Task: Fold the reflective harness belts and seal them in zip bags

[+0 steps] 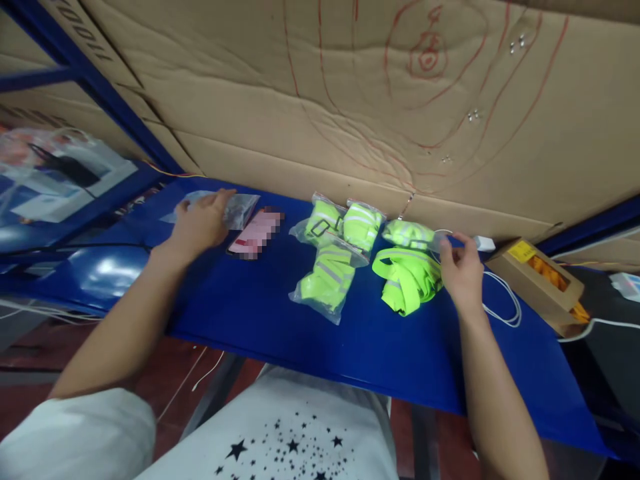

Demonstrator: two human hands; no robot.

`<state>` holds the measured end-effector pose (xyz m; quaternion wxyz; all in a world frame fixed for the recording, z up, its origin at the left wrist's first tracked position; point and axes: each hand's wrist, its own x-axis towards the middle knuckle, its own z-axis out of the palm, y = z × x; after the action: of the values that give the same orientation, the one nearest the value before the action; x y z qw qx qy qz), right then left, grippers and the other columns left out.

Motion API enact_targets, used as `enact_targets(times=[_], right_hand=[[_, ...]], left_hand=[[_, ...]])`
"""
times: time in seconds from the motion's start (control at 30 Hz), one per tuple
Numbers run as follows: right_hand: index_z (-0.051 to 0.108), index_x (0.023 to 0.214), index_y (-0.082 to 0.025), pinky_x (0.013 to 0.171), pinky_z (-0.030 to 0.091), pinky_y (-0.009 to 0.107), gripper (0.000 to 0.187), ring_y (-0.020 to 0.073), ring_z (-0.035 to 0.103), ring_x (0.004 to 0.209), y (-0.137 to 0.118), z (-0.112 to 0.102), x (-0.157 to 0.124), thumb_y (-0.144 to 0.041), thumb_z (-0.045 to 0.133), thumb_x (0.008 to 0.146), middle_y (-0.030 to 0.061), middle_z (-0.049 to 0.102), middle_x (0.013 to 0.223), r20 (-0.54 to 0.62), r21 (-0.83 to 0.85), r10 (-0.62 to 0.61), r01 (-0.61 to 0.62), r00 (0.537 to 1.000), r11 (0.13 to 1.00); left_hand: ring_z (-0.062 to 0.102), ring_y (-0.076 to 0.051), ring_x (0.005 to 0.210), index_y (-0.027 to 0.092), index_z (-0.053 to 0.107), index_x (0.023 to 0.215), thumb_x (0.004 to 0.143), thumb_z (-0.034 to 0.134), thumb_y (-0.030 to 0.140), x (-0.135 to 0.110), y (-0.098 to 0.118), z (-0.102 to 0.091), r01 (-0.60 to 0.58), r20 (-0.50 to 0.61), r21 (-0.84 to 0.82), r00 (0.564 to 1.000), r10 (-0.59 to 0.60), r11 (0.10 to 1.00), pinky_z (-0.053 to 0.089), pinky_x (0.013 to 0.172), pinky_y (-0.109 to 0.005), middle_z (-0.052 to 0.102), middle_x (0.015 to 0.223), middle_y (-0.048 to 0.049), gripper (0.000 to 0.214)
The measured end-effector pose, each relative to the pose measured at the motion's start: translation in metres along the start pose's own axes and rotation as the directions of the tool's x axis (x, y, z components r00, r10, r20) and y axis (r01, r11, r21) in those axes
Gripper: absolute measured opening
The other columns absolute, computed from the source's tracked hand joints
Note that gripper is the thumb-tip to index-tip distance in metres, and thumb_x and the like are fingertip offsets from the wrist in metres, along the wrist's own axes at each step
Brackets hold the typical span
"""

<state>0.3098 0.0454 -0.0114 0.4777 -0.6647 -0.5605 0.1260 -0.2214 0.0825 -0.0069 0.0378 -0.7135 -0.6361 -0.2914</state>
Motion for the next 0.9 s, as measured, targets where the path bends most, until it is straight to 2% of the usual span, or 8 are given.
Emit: enact_targets(times=[0.13,0.23,0.33,0.43,0.57,0.63,0.73,0.9], right_hand=[[0.066,0.129,-0.019,0.065,0.044,0.036,0.055,0.0204,0.056,0.058,-0.004,0.0,-0.016,-0.062,0.059,0.095,0.0039,0.066,0.074,0.004,-0.246,-0.131,0.128,0.991,0.961],[0.071,0.123,-0.02,0.068,0.049,0.038,0.051,0.022,0.061,0.061,-0.013,-0.001,-0.024,-0.06,0.05,0.101,0.0058,0.069,0.076,0.166,-0.309,-0.204,0.247,0.965,0.918],[0.071,0.129,-0.023,0.088,0.055,0.045,0.052,0.0293,0.072,0.094,-0.013,-0.004,-0.026,-0.063,0.056,0.098,0.012,0.075,0.106,0.456,-0.237,-0.268,0.406,0.849,0.882],[0.056,0.15,-0.027,0.112,0.046,0.057,0.073,0.0383,0.057,0.135,-0.007,-0.007,-0.028,-0.069,0.065,0.091,0.0162,0.063,0.141,0.619,-0.19,-0.306,0.516,0.723,0.835],[0.053,0.152,-0.027,0.114,0.044,0.058,0.071,0.0364,0.056,0.135,-0.006,-0.009,-0.029,-0.067,0.064,0.094,0.0148,0.061,0.142,0.649,-0.202,-0.311,0.551,0.695,0.81],[0.056,0.149,-0.027,0.114,0.044,0.057,0.066,0.035,0.058,0.132,-0.008,-0.01,-0.029,-0.065,0.062,0.096,0.0142,0.063,0.139,0.637,-0.196,-0.327,0.558,0.698,0.806],[0.047,0.156,-0.029,0.116,0.043,0.061,0.081,0.0392,0.051,0.142,-0.013,-0.009,-0.039,-0.072,0.065,0.09,0.0167,0.054,0.15,0.655,-0.239,-0.254,0.515,0.711,0.824],[0.021,0.167,-0.026,0.119,0.025,0.079,0.101,0.0468,0.014,0.162,-0.029,0.023,-0.071,-0.069,0.067,0.088,0.0205,0.015,0.175,0.588,-0.456,-0.061,0.394,0.806,0.798]], left_hand=[[0.066,-0.03,0.113,0.018,0.067,0.134,0.099,0.036,0.074,-0.017,-0.027,0.008,0.037,0.064,0.082,0.997,-0.042,0.996,0.016,0.115,-0.079,0.078,0.093,-0.0069,0.073],[0.066,-0.026,0.108,0.024,0.073,0.123,0.096,0.031,0.077,-0.019,-0.027,0.009,0.061,0.054,0.097,0.996,-0.067,0.993,0.021,0.117,-0.069,0.073,0.077,-0.0011,0.073],[0.067,-0.026,0.106,0.028,0.075,0.117,0.099,0.028,0.074,-0.018,-0.018,0.001,0.129,0.08,0.119,0.987,-0.139,0.984,0.034,0.11,-0.064,0.077,0.088,0.0002,0.068],[0.068,-0.035,0.113,0.024,0.073,0.125,0.103,0.024,0.068,-0.016,-0.002,-0.016,0.251,0.049,0.168,0.964,-0.262,0.953,0.043,0.102,-0.065,0.078,0.113,-0.0053,0.069],[0.067,-0.038,0.122,0.019,0.062,0.144,0.108,0.025,0.056,-0.01,0.036,-0.041,0.3,-0.136,0.21,0.952,-0.276,0.931,0.05,0.098,-0.059,0.073,0.132,-0.0094,0.063],[0.071,-0.034,0.118,0.021,0.064,0.141,0.108,0.033,0.045,-0.012,0.067,-0.047,0.203,-0.252,0.232,0.957,-0.142,0.951,0.055,0.095,-0.051,0.075,0.129,-0.0088,0.052],[0.068,-0.03,0.124,0.027,0.061,0.144,0.108,0.035,0.03,-0.024,0.123,-0.036,-0.19,-0.109,0.193,0.971,0.214,0.963,0.054,0.101,-0.047,0.067,0.145,-0.0059,0.044],[0.067,-0.034,0.127,0.016,0.058,0.148,0.098,0.038,0.004,-0.038,0.186,0.016,-0.565,0.223,0.091,0.814,0.536,0.82,0.055,0.102,-0.052,0.06,0.152,-0.0151,0.055]])
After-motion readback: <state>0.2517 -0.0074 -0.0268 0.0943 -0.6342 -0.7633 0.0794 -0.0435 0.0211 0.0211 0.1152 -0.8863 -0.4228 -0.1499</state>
